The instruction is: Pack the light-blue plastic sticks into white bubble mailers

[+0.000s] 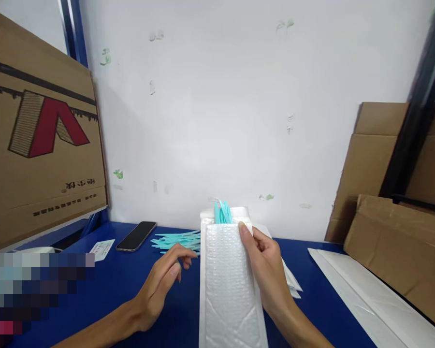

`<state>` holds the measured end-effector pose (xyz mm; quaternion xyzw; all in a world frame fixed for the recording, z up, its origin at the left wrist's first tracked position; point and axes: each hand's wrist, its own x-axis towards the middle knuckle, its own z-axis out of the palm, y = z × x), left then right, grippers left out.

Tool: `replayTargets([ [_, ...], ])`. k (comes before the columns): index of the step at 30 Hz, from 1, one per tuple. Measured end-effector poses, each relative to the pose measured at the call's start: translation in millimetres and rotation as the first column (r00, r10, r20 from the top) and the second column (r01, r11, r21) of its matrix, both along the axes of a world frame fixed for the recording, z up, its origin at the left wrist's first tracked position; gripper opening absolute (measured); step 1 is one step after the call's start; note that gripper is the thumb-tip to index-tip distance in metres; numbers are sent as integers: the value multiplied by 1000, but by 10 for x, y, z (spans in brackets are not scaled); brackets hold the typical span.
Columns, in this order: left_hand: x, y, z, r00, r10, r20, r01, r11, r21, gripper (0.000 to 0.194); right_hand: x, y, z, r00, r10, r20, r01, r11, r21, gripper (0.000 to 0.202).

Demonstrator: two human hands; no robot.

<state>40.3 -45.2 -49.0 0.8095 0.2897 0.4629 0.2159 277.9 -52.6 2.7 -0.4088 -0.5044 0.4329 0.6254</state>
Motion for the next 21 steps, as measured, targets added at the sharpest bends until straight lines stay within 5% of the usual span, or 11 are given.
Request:
replayTargets([
  [8,-1,-19,-28,999,-37,-23,37,999,-6,45,-39,32,53,999,-39,-29,43,988,148,32],
  [15,114,-147,15,990,-133,-43,129,988,-85,62,-195,-87,67,977,25,-211,-12,998,64,39],
  [21,163,-256,-4,1000,0,7,1,971,-239,56,-277,-145,54,958,136,-252,-136,991,20,45],
])
